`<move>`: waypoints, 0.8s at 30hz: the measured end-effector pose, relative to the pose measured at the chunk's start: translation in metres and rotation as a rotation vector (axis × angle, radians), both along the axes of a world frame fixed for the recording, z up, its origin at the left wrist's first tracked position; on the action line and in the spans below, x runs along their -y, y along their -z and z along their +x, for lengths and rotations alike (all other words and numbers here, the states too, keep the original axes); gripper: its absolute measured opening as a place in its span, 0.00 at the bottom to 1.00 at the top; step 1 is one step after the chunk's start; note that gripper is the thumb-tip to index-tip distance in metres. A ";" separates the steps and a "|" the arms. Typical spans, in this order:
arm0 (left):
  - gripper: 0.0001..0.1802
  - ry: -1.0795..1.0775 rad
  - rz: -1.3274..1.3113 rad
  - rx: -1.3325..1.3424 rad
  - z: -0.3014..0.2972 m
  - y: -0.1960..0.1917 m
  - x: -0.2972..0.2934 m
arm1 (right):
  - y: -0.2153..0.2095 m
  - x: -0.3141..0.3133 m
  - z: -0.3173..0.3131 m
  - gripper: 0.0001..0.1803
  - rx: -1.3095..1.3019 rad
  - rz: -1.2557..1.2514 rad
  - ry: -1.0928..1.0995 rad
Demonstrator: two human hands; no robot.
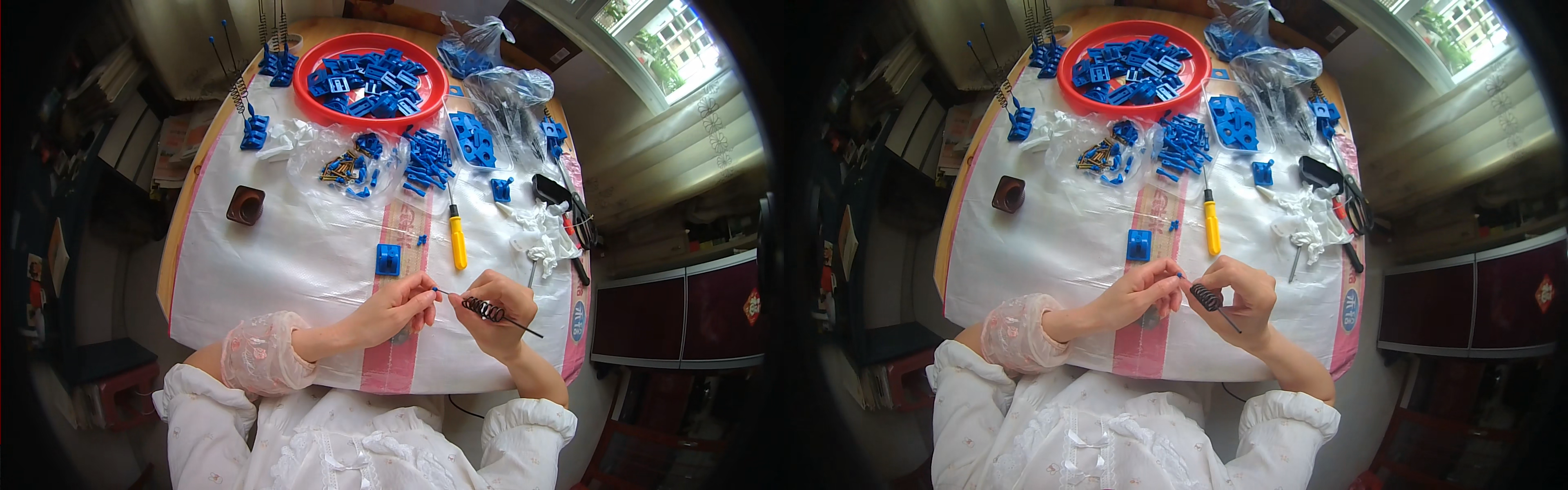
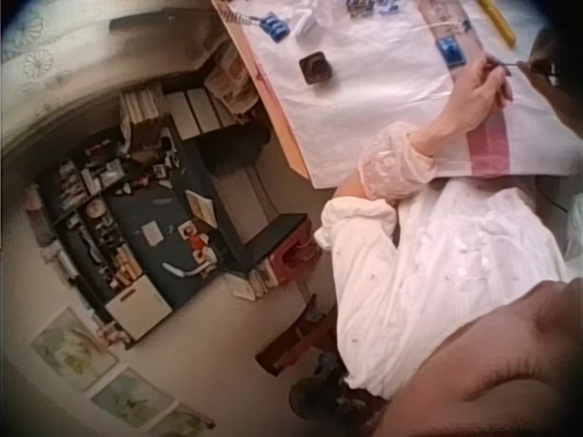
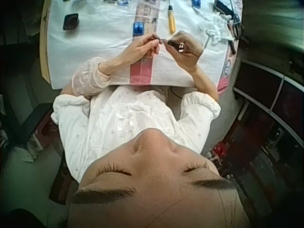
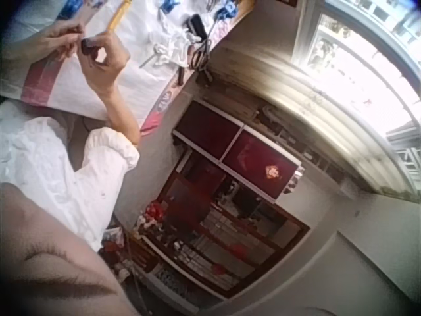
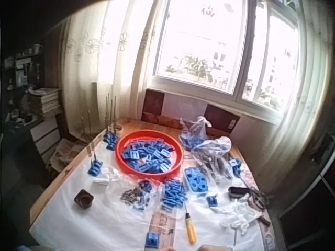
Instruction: The recorder is assembling small lighting fixture components by threading a metal spring onto a rod and inserting them into plastic housings.
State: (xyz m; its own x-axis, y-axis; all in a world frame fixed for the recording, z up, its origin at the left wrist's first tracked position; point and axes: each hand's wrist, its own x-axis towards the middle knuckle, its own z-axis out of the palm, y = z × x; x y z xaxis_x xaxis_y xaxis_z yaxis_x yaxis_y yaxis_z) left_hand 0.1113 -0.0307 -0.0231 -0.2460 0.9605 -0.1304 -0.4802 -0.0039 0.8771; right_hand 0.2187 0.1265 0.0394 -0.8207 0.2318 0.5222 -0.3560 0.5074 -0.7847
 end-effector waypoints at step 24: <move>0.09 -0.029 -0.051 -0.005 0.000 -0.002 0.000 | 0.008 0.000 -0.003 0.11 -0.033 0.065 -0.090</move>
State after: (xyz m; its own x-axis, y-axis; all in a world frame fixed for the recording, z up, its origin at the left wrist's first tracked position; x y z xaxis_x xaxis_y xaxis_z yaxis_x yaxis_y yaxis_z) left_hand 0.1117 -0.0307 -0.0211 -0.2741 0.9451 -0.1779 -0.4757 0.0275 0.8792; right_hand 0.2154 0.1266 0.0313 -0.8187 0.1224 0.5611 -0.4277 0.5220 -0.7380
